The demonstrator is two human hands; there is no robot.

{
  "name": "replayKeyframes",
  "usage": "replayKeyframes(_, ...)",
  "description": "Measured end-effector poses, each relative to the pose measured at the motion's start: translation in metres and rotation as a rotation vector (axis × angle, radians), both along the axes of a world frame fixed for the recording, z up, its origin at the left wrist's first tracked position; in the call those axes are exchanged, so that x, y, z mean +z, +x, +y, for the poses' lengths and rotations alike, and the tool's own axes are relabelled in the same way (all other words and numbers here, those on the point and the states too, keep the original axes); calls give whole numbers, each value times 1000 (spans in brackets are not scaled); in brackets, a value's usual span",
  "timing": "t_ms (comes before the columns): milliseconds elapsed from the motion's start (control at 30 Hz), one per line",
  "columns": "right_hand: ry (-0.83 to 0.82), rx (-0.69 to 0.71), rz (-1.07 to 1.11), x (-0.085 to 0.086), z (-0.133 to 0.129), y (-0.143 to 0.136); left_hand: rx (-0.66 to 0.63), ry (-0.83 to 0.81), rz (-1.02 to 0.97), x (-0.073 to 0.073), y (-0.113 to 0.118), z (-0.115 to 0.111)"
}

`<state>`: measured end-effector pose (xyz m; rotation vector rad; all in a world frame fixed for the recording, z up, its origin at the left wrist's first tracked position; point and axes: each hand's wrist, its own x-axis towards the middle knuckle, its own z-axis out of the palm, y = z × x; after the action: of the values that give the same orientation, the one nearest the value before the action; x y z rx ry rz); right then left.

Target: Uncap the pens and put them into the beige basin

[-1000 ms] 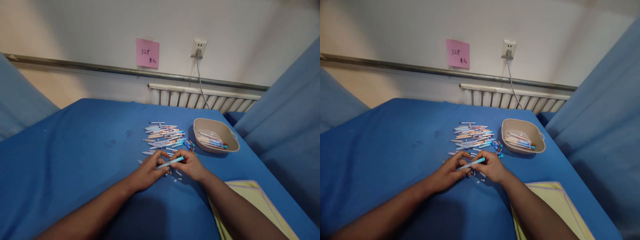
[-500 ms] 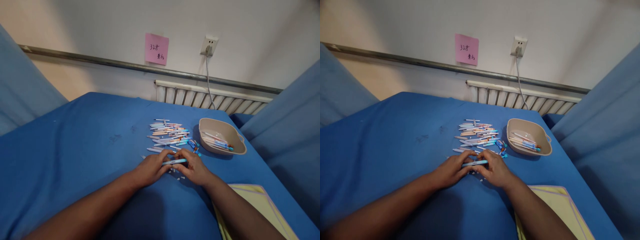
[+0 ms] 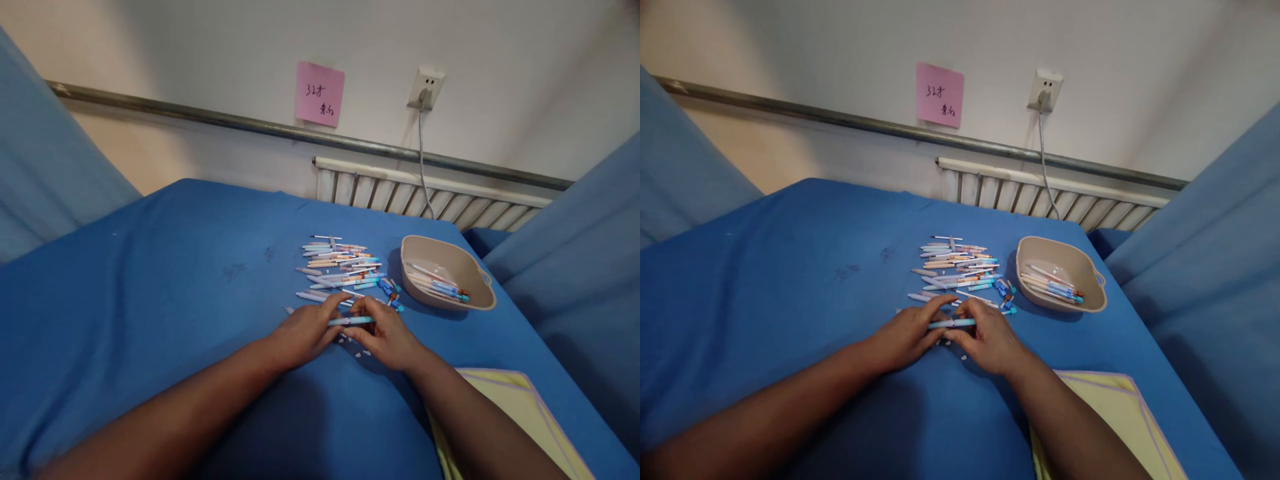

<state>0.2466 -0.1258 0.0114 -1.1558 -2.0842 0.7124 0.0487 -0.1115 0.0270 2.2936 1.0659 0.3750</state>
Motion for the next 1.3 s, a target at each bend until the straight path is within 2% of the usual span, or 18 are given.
replayKeyframes(133, 62, 29, -23, -2, 1, -1, -20, -10, -12, -1, 0, -1)
replayKeyframes(233, 34, 33, -76, -3, 2, 0, -37, 1, -24, -2, 1, -2)
replayKeyframes(367, 2, -20, 10, -3, 1, 0, -34, -10, -60, -3, 1, -2)
replayKeyframes(500, 50, 56, -8, -3, 1, -1, -42, -3, -80, -4, 1, -2)
replayKeyframes(600, 20, 39, -71, -3, 2, -1, -47, 22, -73, -3, 1, -2)
replayKeyframes(767, -21, 10, 15, -1, 0, -2, -65, 8, -97, -1, 1, -1)
replayKeyframes(900, -7, 54, -12, -1, -1, -2, -47, 48, -129, -5, 1, -1)
replayKeyframes(1000, -54, 21, -40, -3, 1, -2, -42, 64, -144, -8, 1, -1)
replayKeyframes(1067, -112, -24, 29, -5, 2, -2, -33, 50, -161, -8, 1, 0)
replayKeyframes(1167, -268, -83, 315, -5, 6, 1, 12, -12, -214, -8, 1, 3)
replayKeyframes(1233, -376, -67, 517, -4, 8, 4, 62, -56, -266, -9, 0, 6)
replayKeyframes(1300, -429, -28, 631, -3, 11, 5, 94, -118, -332, -10, 0, 9)
